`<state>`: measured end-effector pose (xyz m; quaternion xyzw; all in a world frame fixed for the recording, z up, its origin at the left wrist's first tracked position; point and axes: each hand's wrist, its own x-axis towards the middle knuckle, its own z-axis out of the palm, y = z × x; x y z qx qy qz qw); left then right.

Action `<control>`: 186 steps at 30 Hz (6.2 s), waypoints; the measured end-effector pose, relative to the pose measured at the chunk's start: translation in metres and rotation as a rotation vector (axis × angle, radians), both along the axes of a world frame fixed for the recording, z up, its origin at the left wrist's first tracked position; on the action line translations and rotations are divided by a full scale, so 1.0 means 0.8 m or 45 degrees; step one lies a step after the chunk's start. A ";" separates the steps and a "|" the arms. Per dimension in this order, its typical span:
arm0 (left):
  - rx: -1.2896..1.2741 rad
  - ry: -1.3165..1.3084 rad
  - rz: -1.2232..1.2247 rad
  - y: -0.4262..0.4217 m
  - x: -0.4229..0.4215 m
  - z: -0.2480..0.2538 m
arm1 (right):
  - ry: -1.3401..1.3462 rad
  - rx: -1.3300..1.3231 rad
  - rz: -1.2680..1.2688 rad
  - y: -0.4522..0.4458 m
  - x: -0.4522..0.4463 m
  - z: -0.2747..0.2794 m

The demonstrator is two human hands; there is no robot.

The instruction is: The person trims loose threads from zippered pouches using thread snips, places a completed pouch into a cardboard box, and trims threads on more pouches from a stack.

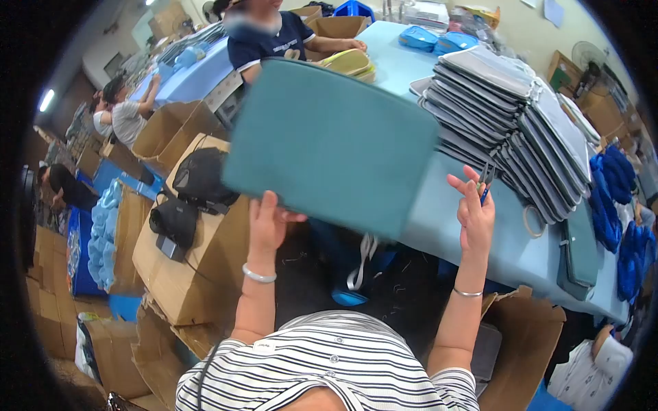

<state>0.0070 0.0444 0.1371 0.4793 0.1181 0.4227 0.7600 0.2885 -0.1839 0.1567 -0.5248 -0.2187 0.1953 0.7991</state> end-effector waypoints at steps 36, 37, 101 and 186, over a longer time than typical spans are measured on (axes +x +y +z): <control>-0.242 0.548 -0.259 -0.021 0.077 -0.089 | -0.412 -0.518 -0.306 0.003 0.008 -0.082; -0.227 0.527 -0.272 -0.023 0.077 -0.088 | -0.425 -0.520 -0.320 0.004 0.012 -0.085; -0.157 0.425 2.069 -0.372 -0.550 0.080 | -1.249 -0.769 -0.282 0.006 0.024 -0.089; 0.662 -1.006 -1.625 -0.125 0.058 0.351 | -0.548 -0.276 -0.700 -0.172 0.317 0.164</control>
